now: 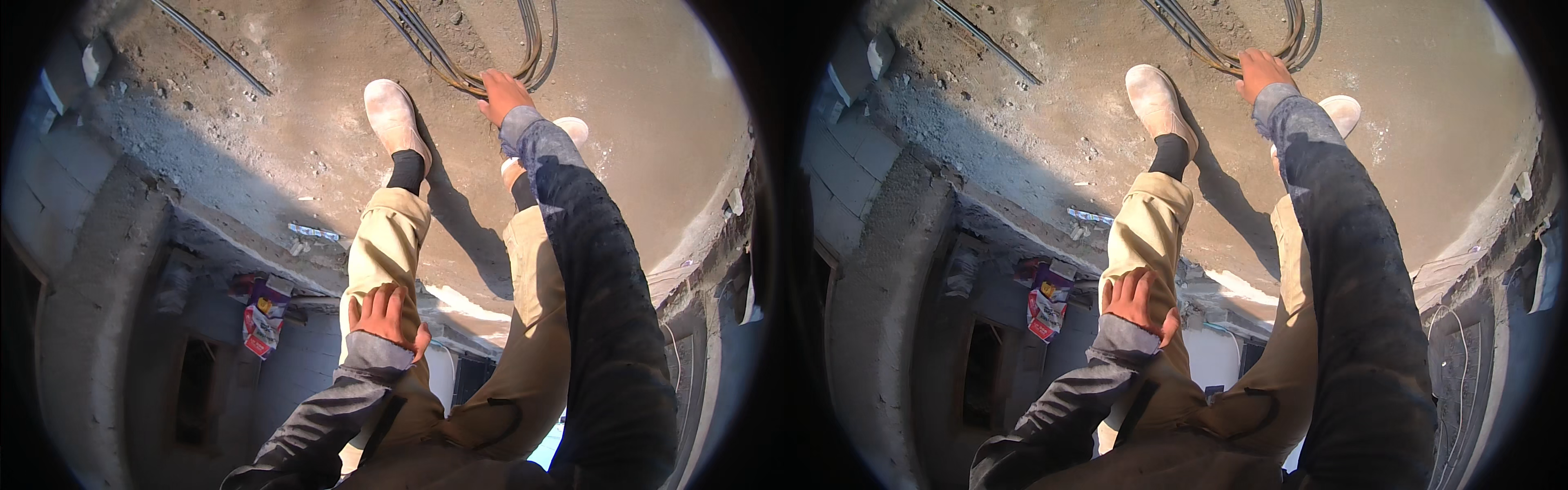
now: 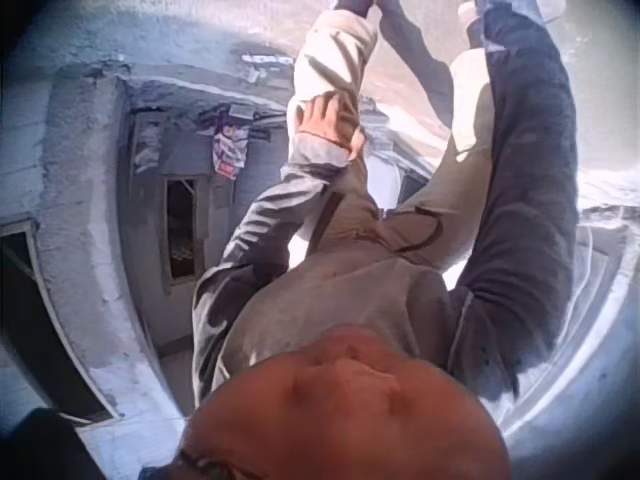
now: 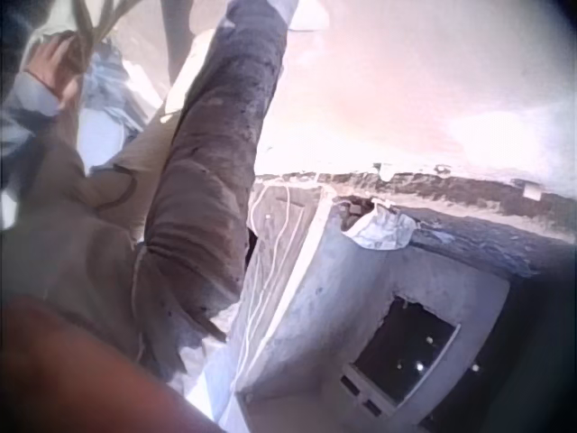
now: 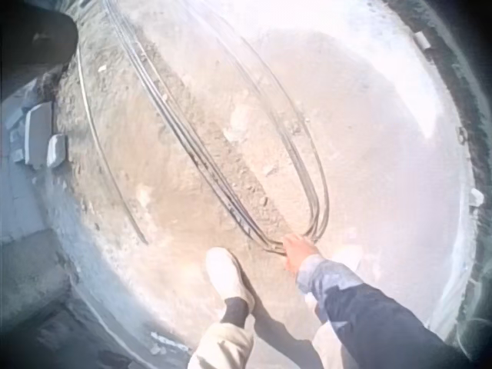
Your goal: The person picks up a stone block, places it under several metal rods, and uses a grinder to cut through the rods one by one while holding them in place.
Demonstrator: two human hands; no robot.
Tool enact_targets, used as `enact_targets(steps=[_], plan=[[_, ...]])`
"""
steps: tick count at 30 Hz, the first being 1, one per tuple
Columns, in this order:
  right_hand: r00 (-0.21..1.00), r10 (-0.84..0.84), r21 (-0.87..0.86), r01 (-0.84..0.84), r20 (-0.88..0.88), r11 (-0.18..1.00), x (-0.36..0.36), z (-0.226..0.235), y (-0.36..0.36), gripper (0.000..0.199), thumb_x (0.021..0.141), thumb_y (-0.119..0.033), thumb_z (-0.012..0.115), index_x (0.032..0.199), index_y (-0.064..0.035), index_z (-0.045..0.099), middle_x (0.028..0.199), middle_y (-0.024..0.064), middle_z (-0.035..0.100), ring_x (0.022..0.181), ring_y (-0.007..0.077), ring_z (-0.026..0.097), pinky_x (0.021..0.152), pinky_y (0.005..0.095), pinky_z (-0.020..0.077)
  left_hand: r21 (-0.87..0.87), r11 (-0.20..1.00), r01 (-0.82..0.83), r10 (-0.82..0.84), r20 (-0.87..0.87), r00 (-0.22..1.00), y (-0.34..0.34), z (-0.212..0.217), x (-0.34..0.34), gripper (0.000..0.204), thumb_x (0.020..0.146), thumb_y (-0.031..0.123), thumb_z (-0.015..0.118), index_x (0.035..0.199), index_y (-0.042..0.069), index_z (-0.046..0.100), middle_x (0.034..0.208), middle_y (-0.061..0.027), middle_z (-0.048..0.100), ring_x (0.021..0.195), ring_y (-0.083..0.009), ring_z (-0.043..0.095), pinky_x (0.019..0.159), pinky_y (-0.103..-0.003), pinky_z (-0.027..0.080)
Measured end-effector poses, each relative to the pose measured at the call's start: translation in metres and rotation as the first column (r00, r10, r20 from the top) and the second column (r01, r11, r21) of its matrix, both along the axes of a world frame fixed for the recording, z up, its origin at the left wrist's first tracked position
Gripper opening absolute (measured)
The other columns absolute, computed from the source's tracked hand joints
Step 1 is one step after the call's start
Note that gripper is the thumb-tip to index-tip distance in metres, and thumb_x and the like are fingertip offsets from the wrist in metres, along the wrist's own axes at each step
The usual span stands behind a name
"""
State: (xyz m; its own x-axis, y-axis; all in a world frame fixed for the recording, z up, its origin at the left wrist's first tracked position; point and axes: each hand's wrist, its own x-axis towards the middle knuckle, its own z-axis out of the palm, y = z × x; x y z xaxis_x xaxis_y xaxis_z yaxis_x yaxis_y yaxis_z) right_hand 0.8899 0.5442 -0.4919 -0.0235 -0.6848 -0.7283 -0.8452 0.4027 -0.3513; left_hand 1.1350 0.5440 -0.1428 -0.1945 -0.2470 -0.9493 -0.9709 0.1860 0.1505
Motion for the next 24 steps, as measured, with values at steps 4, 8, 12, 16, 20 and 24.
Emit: enact_targets(steps=[4, 8, 12, 16, 20, 24], plan=[[0.989, 0.036, 0.052, -0.029, -0.144, 0.998, 0.030, -0.021, -0.008, 0.061, 0.081, -0.037, 0.063, 0.128, -0.0052, 0.041, 0.128, 0.0087, 0.047, 0.124, 0.0227, 0.039, 0.107, 0.0413, 0.0239, -0.025, 1.000, 0.010, -0.011, -0.062, 0.998, 0.000, 0.000, -0.001, 0.062, 0.068, 0.036, 0.064, 0.118, 0.001, 0.049, 0.111, -0.0169, 0.052, 0.104, -0.0354, 0.049, 0.099, -0.052, 0.028], [0.978, 0.047, 0.180, -0.010, -0.203, 0.984, 0.041, -0.014, -0.032, 0.062, 0.079, -0.046, 0.063, 0.124, -0.0067, 0.047, 0.122, 0.0070, 0.051, 0.119, 0.0207, 0.044, 0.103, 0.0428, 0.0274, -0.028, 1.000, 0.014, -0.016, -0.059, 0.998, 0.000, 0.002, 0.004, 0.059, 0.068, 0.035, 0.064, 0.116, 0.003, 0.051, 0.110, -0.0172, 0.055, 0.104, -0.0346, 0.052, 0.097, -0.053, 0.030], [0.970, 0.029, 0.247, 0.032, -0.241, 0.969, 0.044, -0.015, -0.037, 0.047, 0.080, -0.046, 0.062, 0.112, -0.0109, 0.058, 0.113, 0.0039, 0.057, 0.114, 0.0194, 0.047, 0.096, 0.0424, 0.0325, -0.023, 0.999, 0.022, -0.024, -0.074, 0.997, 0.002, -0.001, 0.007, 0.055, 0.068, 0.035, 0.065, 0.113, 0.005, 0.053, 0.105, -0.0164, 0.058, 0.103, -0.0333, 0.053, 0.097, -0.053, 0.031], [0.973, -0.025, 0.129, 0.056, -0.231, 0.990, 0.046, -0.020, -0.029, 0.036, 0.083, -0.043, 0.059, 0.104, -0.0145, 0.064, 0.108, 0.0029, 0.059, 0.109, 0.0200, 0.051, 0.092, 0.0431, 0.0352, -0.047, 0.999, 0.024, -0.029, -0.102, 0.994, 0.004, 0.001, 0.011, 0.052, 0.069, 0.035, 0.064, 0.111, 0.006, 0.054, 0.102, -0.0155, 0.059, 0.102, -0.0319, 0.054, 0.098, -0.053, 0.030], [0.973, -0.102, 0.018, 0.108, -0.205, 0.994, 0.054, -0.033, -0.024, 0.030, 0.084, -0.038, 0.058, 0.099, -0.0141, 0.066, 0.107, 0.0053, 0.060, 0.107, 0.0213, 0.053, 0.089, 0.0412, 0.0364, -0.051, 0.998, 0.037, -0.042, -0.112, 0.993, 0.005, 0.002, 0.016, 0.052, 0.069, 0.035, 0.064, 0.111, 0.006, 0.054, 0.102, -0.0140, 0.060, 0.102, -0.0305, 0.054, 0.098, -0.053, 0.029], [0.954, -0.191, -0.042, 0.187, -0.231, 0.981, 0.071, -0.037, -0.016, 0.027, 0.083, -0.033, 0.060, 0.095, -0.0097, 0.064, 0.099, 0.0087, 0.061, 0.099, 0.0226, 0.057, 0.086, 0.0389, 0.0387, -0.059, 0.998, 0.024, -0.032, -0.127, 0.991, 0.008, 0.000, 0.020, 0.049, 0.069, 0.034, 0.064, 0.108, 0.006, 0.056, 0.100, -0.0130, 0.061, 0.102, -0.0294, 0.054, 0.099, -0.053, 0.029]])
